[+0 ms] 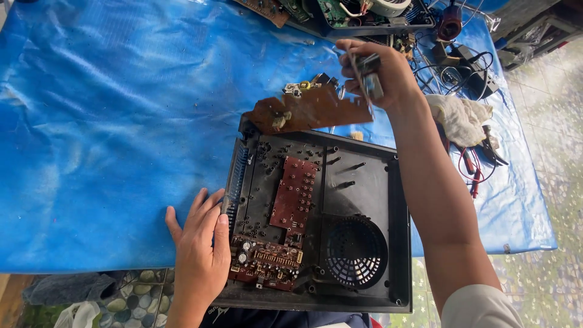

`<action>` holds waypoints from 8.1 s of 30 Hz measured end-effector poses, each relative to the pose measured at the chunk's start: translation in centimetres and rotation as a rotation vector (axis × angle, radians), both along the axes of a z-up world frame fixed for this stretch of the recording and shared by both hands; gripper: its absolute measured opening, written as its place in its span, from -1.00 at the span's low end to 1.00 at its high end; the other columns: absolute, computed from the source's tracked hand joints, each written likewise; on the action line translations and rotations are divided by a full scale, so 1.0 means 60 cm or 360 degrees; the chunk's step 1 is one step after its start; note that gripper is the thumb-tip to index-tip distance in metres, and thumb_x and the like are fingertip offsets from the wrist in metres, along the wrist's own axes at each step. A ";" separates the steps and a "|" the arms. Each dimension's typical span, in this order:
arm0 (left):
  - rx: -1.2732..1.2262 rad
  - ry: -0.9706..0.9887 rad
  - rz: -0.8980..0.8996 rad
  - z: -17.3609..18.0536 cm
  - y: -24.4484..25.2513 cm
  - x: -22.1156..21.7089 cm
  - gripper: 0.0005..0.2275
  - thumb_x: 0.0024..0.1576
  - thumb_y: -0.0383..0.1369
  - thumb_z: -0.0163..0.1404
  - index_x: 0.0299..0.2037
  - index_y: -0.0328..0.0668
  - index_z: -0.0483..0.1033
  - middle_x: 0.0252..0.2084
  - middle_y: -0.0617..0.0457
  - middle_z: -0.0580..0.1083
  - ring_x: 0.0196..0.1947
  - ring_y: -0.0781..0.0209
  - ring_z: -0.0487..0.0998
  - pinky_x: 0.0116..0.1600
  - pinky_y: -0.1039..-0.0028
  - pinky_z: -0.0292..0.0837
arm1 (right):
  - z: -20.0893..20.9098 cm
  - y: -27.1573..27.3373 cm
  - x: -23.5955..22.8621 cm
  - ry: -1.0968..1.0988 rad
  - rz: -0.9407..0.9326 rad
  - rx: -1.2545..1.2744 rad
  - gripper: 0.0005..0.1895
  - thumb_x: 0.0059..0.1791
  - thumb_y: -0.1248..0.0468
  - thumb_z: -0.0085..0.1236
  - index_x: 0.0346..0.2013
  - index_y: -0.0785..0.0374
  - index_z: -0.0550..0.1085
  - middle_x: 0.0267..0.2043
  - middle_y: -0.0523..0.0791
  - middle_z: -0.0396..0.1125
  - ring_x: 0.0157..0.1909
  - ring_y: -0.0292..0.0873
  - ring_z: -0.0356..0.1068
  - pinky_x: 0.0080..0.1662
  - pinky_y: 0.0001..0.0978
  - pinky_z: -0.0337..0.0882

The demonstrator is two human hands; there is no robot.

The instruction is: Removing a circuit board from an induction cooker housing and cleaning the interior with a brush.

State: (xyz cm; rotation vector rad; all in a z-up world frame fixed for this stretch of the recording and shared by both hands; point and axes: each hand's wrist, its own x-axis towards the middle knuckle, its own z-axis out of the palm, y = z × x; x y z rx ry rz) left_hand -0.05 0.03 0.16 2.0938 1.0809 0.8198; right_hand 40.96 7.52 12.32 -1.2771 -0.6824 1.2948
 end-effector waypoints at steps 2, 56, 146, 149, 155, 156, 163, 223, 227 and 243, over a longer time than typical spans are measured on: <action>0.0008 0.0007 0.0009 -0.002 0.002 0.001 -0.68 0.38 -0.30 -0.31 0.11 -0.17 0.53 0.30 0.03 0.47 0.47 -0.08 0.27 0.51 -0.29 -0.48 | -0.011 0.014 0.022 -0.0070 -0.0270 -0.0038 -0.64 0.01 0.26 0.01 0.07 0.33 0.46 -0.34 -0.09 0.37 -0.47 -0.28 0.30 -0.49 -0.50 0.31; -0.0003 0.0002 -0.0006 0.003 -0.004 0.000 -0.69 0.38 -0.32 -0.31 0.07 -0.23 0.52 0.28 0.01 0.48 0.46 -0.10 0.29 0.52 -0.28 -0.42 | -0.090 -0.020 -0.038 -0.1814 0.0093 0.0183 -0.84 0.08 0.13 0.19 -0.22 0.13 0.50 -0.19 -0.15 0.41 -0.27 -0.27 0.36 -0.21 -0.42 0.39; -0.0048 0.0011 -0.0025 0.011 -0.008 -0.003 -0.63 0.41 -0.28 -0.34 0.09 -0.18 0.57 0.22 0.02 0.52 0.43 -0.12 0.32 0.52 -0.26 -0.33 | -0.120 -0.002 -0.225 -0.2082 0.1258 0.1153 -0.90 0.12 0.38 0.06 -0.30 0.21 0.44 -0.35 -0.10 0.33 -0.29 -0.07 0.28 -0.13 -0.20 0.36; -0.0080 0.0044 -0.0014 -0.002 -0.004 -0.004 -0.61 0.42 -0.24 -0.36 0.15 -0.21 0.55 0.23 -0.02 0.50 0.44 -0.15 0.30 0.53 -0.31 -0.36 | -0.055 -0.056 -0.205 -0.2068 0.0961 0.1144 -0.92 0.15 0.42 -0.08 -0.22 0.22 0.30 -0.31 -0.09 0.24 -0.33 -0.10 0.19 -0.16 -0.25 0.29; -0.0029 0.0032 -0.0016 -0.017 -0.005 -0.011 -0.62 0.44 -0.25 -0.34 0.19 -0.24 0.53 0.25 -0.05 0.50 0.47 -0.22 0.30 0.55 -0.35 -0.37 | 0.010 -0.294 -0.042 -0.2304 0.0206 0.0522 -0.91 0.13 0.48 0.00 -0.11 0.26 0.37 -0.13 -0.06 0.36 -0.22 -0.16 0.35 -0.15 -0.34 0.40; -0.0010 0.0049 -0.0011 -0.019 -0.004 -0.011 -0.62 0.45 -0.25 -0.34 0.18 -0.26 0.54 0.25 -0.06 0.50 0.47 -0.24 0.30 0.55 -0.36 -0.36 | 0.005 -0.346 -0.002 -0.2426 -0.0095 0.0343 -0.93 0.17 0.45 0.03 -0.08 0.25 0.40 -0.09 -0.06 0.42 -0.21 -0.16 0.37 -0.17 -0.33 0.40; 0.0053 0.0075 -0.0004 -0.041 -0.007 -0.019 -0.65 0.47 -0.28 -0.29 0.21 -0.26 0.53 0.24 -0.09 0.50 0.47 -0.28 0.32 0.55 -0.40 -0.31 | -0.098 -0.756 0.178 -0.2412 -0.0266 -0.1970 -0.53 0.04 0.15 0.18 0.20 0.27 0.52 0.15 0.15 0.49 0.22 0.22 0.44 0.18 0.07 0.42; -0.1177 -0.1078 0.1431 -0.032 -0.077 -0.102 -0.33 0.33 0.14 -0.39 0.41 -0.32 0.07 0.32 -0.16 0.28 0.03 -0.08 0.54 -0.22 0.26 0.70 | -0.230 -0.171 -0.088 -0.2661 0.0343 0.0059 -0.61 0.09 0.26 0.06 0.18 0.36 0.40 0.09 0.13 0.33 0.03 0.26 0.36 -0.04 0.07 0.41; -0.0742 -0.1146 0.1244 -0.098 -0.052 -0.118 -0.33 0.48 0.05 -0.39 0.28 -0.72 0.06 0.04 -0.54 0.26 -0.20 -0.31 0.62 -0.26 0.09 0.72 | -0.218 -0.197 -0.096 -0.2772 -0.0094 0.0148 -0.79 0.05 0.22 0.14 -0.07 0.19 0.56 -0.13 -0.01 0.42 -0.16 0.10 0.52 -0.12 -0.07 0.54; -0.0212 -0.0376 0.1115 -0.054 0.040 -0.135 -0.42 0.50 -0.25 -0.49 -0.47 -0.51 0.41 -0.70 -0.31 0.38 -0.73 0.02 0.52 -0.71 0.63 0.45 | -0.086 -0.232 -0.234 -0.1330 -0.0143 0.1114 -0.75 0.10 0.42 0.07 0.06 0.32 0.32 -0.18 0.04 0.49 -0.30 -0.13 0.51 -0.25 -0.31 0.57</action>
